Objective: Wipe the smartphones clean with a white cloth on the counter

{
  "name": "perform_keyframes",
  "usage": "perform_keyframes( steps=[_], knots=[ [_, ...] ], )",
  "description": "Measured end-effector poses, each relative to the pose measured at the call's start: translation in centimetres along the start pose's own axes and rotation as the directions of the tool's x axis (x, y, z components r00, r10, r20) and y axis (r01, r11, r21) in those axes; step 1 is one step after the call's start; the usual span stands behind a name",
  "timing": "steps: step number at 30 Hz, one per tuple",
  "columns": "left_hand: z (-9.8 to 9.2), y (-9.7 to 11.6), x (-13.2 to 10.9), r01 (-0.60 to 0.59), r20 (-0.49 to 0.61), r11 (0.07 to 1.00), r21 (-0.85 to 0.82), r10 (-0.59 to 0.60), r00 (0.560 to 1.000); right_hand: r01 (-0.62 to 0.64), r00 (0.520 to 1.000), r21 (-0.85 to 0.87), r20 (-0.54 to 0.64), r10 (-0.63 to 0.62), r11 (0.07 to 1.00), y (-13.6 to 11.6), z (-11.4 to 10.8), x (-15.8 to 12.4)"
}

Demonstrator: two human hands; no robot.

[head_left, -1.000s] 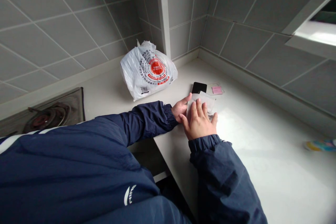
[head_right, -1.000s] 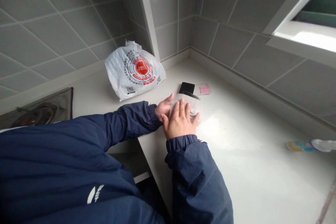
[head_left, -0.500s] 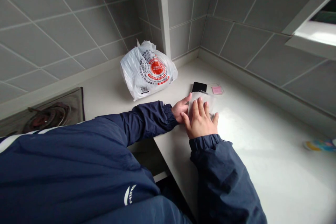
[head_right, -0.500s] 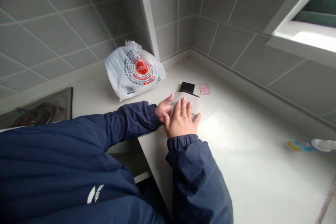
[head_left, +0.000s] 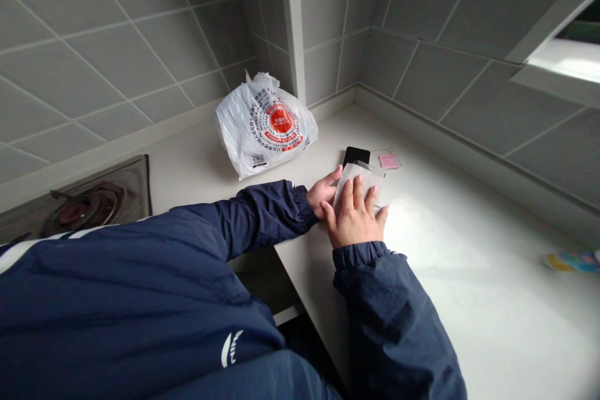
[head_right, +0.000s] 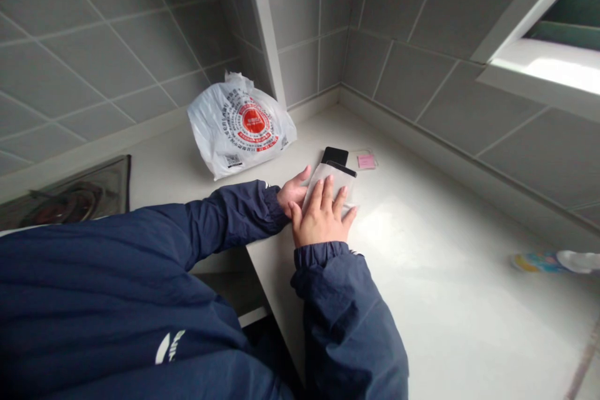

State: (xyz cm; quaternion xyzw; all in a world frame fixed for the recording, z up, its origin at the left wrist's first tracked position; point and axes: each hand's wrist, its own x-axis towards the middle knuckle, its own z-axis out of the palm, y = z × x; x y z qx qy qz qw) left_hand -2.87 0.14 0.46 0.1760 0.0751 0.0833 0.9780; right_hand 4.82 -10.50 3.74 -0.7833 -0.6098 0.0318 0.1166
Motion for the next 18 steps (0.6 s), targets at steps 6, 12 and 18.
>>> perform_keyframes(
  steps=[6,12,18],
  knots=[
    [-0.4,-0.4,0.1,-0.068,-0.025,0.997,0.039,0.069,0.997,-0.056,0.998,-0.013,0.035,0.056,0.998,1.2,-0.7,0.9],
    [-0.8,-0.3,0.3,-0.077,0.009,0.996,0.046,0.077,0.997,-0.089,0.996,-0.012,0.017,0.089,0.996,0.7,-0.2,0.3],
    [1.0,0.2,-0.1,0.023,-0.161,1.000,0.010,-0.021,0.987,-0.014,0.999,-0.024,-0.040,0.013,1.000,-0.1,0.1,-0.4]
  ],
)
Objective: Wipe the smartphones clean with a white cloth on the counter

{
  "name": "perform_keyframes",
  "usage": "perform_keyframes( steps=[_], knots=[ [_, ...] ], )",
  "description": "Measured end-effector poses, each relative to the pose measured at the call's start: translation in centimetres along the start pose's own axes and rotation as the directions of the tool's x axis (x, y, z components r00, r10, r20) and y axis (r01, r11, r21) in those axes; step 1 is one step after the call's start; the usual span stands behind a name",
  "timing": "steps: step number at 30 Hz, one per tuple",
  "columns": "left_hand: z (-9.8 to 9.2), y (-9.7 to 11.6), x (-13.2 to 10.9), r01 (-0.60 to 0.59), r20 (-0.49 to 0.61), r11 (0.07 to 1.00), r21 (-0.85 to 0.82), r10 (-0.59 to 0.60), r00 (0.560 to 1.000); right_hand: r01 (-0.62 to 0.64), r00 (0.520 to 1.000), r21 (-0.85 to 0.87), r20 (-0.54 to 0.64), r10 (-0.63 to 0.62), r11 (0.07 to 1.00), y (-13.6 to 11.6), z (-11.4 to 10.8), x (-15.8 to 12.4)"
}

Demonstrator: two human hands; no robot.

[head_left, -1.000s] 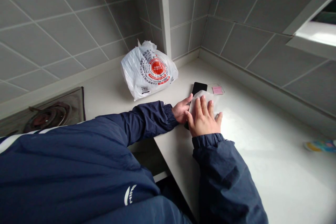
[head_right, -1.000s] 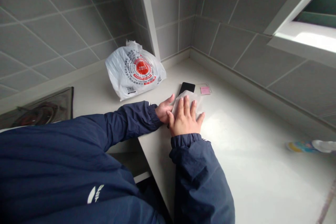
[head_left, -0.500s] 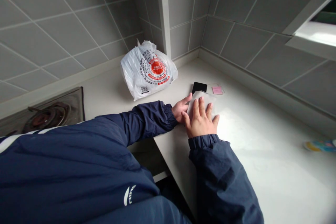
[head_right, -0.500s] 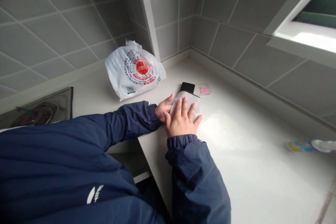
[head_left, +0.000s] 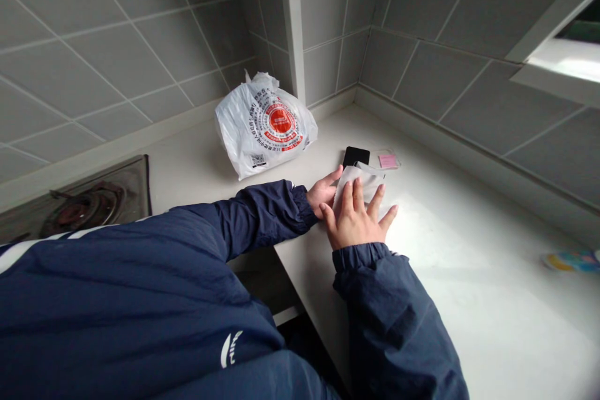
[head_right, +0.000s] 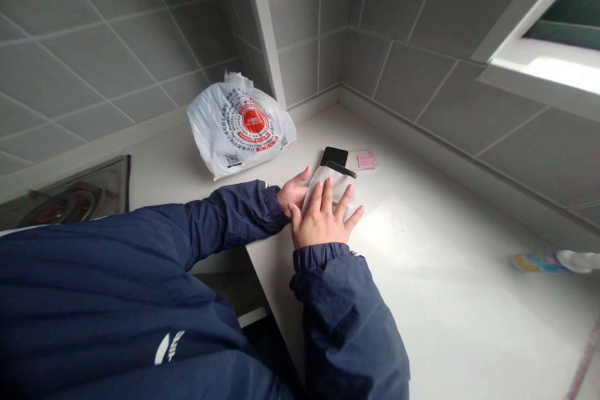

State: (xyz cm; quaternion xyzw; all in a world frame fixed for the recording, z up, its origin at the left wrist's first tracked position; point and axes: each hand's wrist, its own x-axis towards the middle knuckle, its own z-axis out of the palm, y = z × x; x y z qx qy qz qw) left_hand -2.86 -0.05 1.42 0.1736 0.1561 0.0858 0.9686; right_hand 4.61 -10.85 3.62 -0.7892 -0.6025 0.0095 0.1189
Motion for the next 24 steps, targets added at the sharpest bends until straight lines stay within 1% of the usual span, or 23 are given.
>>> perform_keyframes(
  steps=[2,4,7,9,12,14,16,18,20,22,24],
  knots=[
    [0.3,-0.1,0.0,-0.018,-0.052,1.000,-0.009,0.018,0.998,0.004,1.000,-0.005,0.007,-0.004,1.000,0.3,-0.1,0.3],
    [0.3,-0.3,0.0,-0.049,-0.060,0.999,-0.019,0.047,0.997,-0.012,0.999,-0.002,0.037,0.012,1.000,0.8,-0.2,0.7],
    [-0.1,-0.5,0.2,-0.094,0.011,0.995,-0.021,0.094,0.996,-0.058,0.995,-0.008,0.078,0.058,0.998,1.0,-0.5,1.0],
    [-0.4,-0.4,0.2,-0.098,0.050,0.995,-0.017,0.098,0.994,-0.070,0.993,-0.003,0.095,0.070,0.998,0.8,-0.6,1.0],
    [-0.7,-0.2,0.1,-0.015,0.053,1.000,-0.007,0.016,0.998,-0.034,0.992,0.026,0.121,0.030,0.999,0.3,-0.6,0.7],
    [-0.9,-0.1,0.1,0.029,0.074,1.000,0.007,-0.029,0.997,-0.006,0.991,0.036,0.130,0.002,0.999,0.2,-0.6,0.6],
    [-1.2,-0.2,0.2,-0.003,0.115,1.000,0.017,0.001,0.993,-0.011,0.991,0.036,0.134,0.006,0.999,0.5,-0.7,0.8],
    [-1.3,-0.4,0.3,-0.071,0.139,0.997,0.010,0.069,0.988,-0.047,0.989,0.028,0.143,0.042,0.999,0.8,-0.8,1.1],
    [-1.1,-0.5,0.5,-0.103,0.118,0.995,-0.005,0.103,0.988,-0.086,0.984,0.016,0.159,0.083,0.996,0.9,-0.9,1.2],
    [-0.8,-0.4,0.4,-0.075,0.058,0.997,-0.023,0.076,0.995,-0.102,0.979,0.005,0.175,0.100,0.995,0.7,-1.1,1.1],
    [-0.3,-0.3,0.2,-0.028,-0.008,0.999,-0.044,0.027,1.000,-0.091,0.978,-0.001,0.187,0.089,0.996,0.4,-1.2,0.9]
  ],
)
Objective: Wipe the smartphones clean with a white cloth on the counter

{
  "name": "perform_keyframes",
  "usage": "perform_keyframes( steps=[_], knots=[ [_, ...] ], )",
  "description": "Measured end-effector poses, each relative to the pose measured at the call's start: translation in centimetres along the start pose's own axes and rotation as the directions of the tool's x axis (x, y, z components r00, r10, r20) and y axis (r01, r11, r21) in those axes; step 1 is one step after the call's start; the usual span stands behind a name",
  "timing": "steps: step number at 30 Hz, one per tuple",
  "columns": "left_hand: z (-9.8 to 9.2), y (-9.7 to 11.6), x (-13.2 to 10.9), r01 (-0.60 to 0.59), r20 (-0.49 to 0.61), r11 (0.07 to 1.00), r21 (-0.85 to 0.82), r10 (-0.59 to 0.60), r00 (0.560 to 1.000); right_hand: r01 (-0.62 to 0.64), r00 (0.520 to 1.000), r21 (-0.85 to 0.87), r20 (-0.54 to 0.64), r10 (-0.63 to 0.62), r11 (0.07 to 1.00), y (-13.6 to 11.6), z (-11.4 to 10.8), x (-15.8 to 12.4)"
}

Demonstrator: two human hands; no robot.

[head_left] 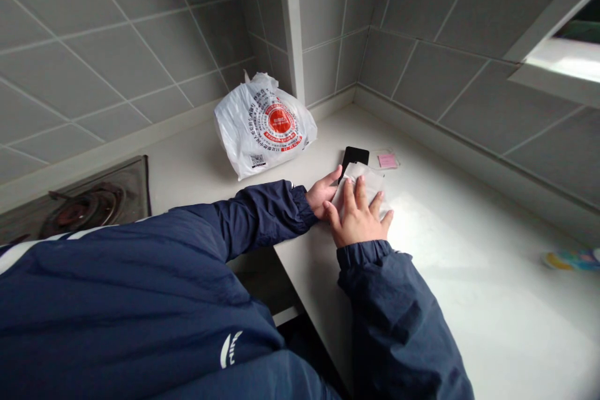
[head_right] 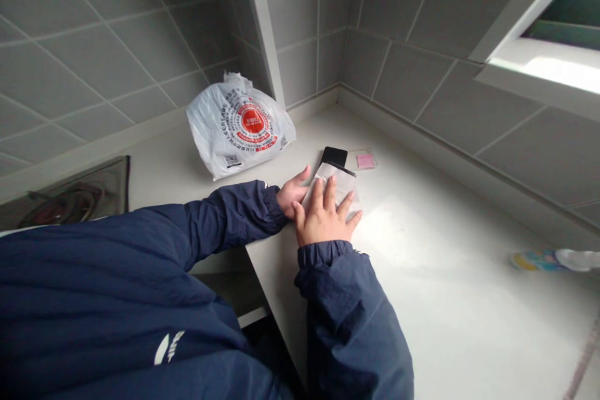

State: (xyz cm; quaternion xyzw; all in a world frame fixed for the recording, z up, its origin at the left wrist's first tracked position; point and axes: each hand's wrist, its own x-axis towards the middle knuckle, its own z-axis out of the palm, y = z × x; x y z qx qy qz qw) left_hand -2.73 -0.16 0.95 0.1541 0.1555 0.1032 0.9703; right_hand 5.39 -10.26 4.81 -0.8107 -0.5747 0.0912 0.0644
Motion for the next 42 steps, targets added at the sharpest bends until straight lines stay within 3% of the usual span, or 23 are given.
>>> perform_keyframes(
  steps=[2,10,17,22,28,34,37,42],
  knots=[
    [0.2,0.1,-0.2,0.022,-0.026,1.000,-0.002,-0.022,0.999,0.022,1.000,-0.006,0.010,-0.022,1.000,-0.2,-0.1,-0.1],
    [-0.7,0.0,0.1,-0.037,0.035,0.997,0.068,0.035,0.999,-0.010,1.000,-0.001,0.007,0.010,1.000,0.8,0.0,0.6],
    [0.6,0.1,-0.3,0.016,-0.059,1.000,0.018,-0.015,0.998,0.105,0.994,-0.017,-0.026,-0.105,0.994,0.6,0.5,0.4],
    [0.0,-0.1,0.1,-0.085,0.033,0.996,0.037,0.084,0.996,0.021,1.000,-0.028,-0.002,-0.021,0.999,1.0,0.0,0.7],
    [-0.2,0.2,-0.1,-0.001,0.053,0.997,0.079,-0.003,0.999,0.088,0.996,-0.002,0.030,-0.087,0.996,0.4,0.0,0.3],
    [-0.2,-0.2,0.3,-0.084,0.082,0.996,0.037,0.081,0.993,0.060,0.998,0.007,0.004,-0.060,0.998,1.5,0.2,1.1],
    [-0.1,-0.2,0.3,-0.091,0.072,0.996,0.001,0.090,0.993,0.047,0.999,-0.006,-0.006,-0.047,0.999,1.3,0.2,0.9],
    [0.3,0.1,0.0,-0.084,0.018,0.996,-0.034,0.085,0.996,0.125,0.992,-0.032,-0.001,-0.125,0.992,0.5,0.5,0.3]
  ],
)
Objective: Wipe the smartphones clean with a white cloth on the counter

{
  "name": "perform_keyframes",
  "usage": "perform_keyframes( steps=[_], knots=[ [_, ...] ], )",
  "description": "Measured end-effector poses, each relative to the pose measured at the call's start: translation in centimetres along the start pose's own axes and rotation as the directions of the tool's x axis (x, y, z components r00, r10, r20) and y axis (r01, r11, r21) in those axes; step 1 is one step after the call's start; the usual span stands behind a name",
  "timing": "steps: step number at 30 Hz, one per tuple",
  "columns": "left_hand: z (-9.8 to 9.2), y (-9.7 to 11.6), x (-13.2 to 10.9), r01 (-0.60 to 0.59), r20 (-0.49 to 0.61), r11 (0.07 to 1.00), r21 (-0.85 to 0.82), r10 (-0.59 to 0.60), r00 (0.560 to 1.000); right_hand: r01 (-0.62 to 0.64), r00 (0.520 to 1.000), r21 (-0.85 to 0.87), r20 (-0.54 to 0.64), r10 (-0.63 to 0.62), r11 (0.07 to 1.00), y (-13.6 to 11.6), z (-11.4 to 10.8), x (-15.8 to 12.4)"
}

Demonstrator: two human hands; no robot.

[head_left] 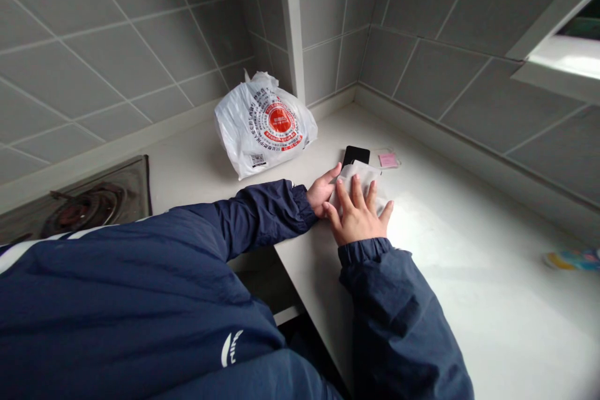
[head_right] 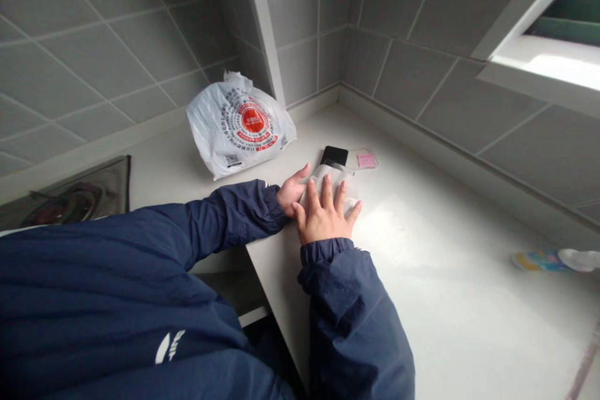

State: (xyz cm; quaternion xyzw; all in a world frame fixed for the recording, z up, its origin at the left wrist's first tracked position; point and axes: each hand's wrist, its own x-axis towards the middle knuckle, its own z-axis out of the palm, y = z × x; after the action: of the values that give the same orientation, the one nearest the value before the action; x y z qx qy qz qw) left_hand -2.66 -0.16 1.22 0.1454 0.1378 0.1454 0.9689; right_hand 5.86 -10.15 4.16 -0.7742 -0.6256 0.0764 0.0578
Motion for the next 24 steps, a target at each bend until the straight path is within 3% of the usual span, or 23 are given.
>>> perform_keyframes(
  steps=[4,11,18,24],
  knots=[
    [-0.3,-0.1,0.2,0.025,-0.012,1.000,-0.003,-0.025,1.000,0.045,0.999,0.023,-0.012,-0.044,0.999,0.7,0.4,0.4],
    [-0.9,-0.3,0.4,-0.010,0.099,1.000,0.014,0.009,0.995,-0.023,1.000,0.032,-0.006,0.023,0.999,0.9,0.0,0.5],
    [-0.1,-0.1,0.1,0.040,-0.038,0.999,0.032,-0.039,0.999,0.038,0.999,0.050,0.020,-0.039,0.998,0.4,-0.3,0.2],
    [-0.8,-0.1,0.3,0.003,0.033,0.999,0.054,-0.005,0.999,-0.039,0.999,0.061,0.029,0.037,0.997,0.4,-0.7,0.1]
  ],
)
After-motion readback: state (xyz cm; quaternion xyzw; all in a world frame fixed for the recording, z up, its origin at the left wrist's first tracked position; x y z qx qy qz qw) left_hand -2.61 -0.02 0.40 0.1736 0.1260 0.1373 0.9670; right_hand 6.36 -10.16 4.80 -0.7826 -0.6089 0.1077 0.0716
